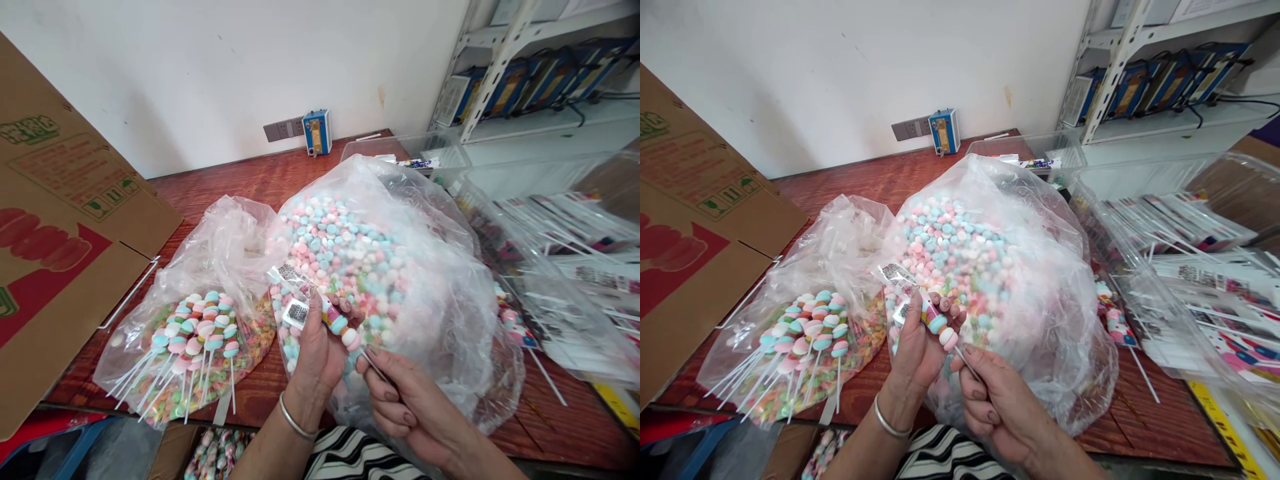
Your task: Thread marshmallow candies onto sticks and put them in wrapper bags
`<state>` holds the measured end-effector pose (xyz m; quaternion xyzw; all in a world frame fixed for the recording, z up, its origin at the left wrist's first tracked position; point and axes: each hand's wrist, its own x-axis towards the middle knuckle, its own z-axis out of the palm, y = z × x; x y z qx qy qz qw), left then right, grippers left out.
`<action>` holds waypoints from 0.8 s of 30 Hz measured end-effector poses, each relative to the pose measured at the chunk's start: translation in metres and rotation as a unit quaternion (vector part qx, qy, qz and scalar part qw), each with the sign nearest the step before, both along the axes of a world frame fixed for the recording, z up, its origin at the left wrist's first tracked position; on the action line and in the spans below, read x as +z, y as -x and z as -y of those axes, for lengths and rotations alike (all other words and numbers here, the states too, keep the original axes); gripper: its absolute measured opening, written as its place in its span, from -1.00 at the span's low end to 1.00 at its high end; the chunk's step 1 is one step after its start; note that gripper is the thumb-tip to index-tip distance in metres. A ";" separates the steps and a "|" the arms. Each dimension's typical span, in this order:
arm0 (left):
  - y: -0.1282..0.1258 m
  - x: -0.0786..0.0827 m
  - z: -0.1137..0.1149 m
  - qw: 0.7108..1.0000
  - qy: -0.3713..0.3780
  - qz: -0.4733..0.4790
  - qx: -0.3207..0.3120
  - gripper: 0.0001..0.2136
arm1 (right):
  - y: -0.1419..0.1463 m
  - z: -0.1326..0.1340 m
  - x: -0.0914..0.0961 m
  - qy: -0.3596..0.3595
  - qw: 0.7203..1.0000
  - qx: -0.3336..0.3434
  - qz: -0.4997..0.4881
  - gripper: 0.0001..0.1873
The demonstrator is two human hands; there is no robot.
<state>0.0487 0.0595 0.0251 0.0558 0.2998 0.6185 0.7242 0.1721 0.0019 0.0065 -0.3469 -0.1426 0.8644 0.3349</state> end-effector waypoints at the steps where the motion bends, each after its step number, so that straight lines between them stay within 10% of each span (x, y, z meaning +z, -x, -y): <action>1: 0.000 0.000 0.001 1.000 -0.001 0.002 0.000 -0.71 | 0.001 0.001 0.000 0.024 1.000 0.001 -0.019 -0.65; 4: -0.001 0.003 0.001 1.000 -0.002 -0.001 -0.002 -0.73 | 0.002 0.002 -0.002 0.001 1.000 -0.024 0.014 -0.64; 7: -0.005 0.006 0.000 1.000 0.012 -0.010 0.011 -0.76 | -0.001 -0.001 -0.004 -0.201 0.955 -0.066 0.210 -0.67; 9: -0.009 0.007 -0.002 0.999 0.039 -0.014 0.019 -0.78 | -0.003 -0.004 -0.006 -0.392 0.827 -0.097 0.391 -0.72; 12: -0.017 0.006 -0.004 0.998 0.066 -0.012 -0.004 -0.78 | -0.004 -0.009 -0.007 -0.593 0.552 -0.142 0.568 -0.80; 14: -0.020 0.005 -0.005 0.997 0.065 -0.003 -0.049 -0.77 | -0.003 -0.012 -0.006 -0.633 0.456 -0.163 0.604 -0.84; 20: -0.001 0.012 -0.030 0.997 -0.005 -0.011 -0.074 -0.67 | 0.000 -0.015 -0.003 -0.519 0.616 -0.184 0.563 -0.86; 24: 0.000 0.018 -0.052 0.999 -0.036 -0.011 -0.020 -0.78 | -0.001 -0.009 -0.007 -0.520 0.631 -0.167 0.551 -0.82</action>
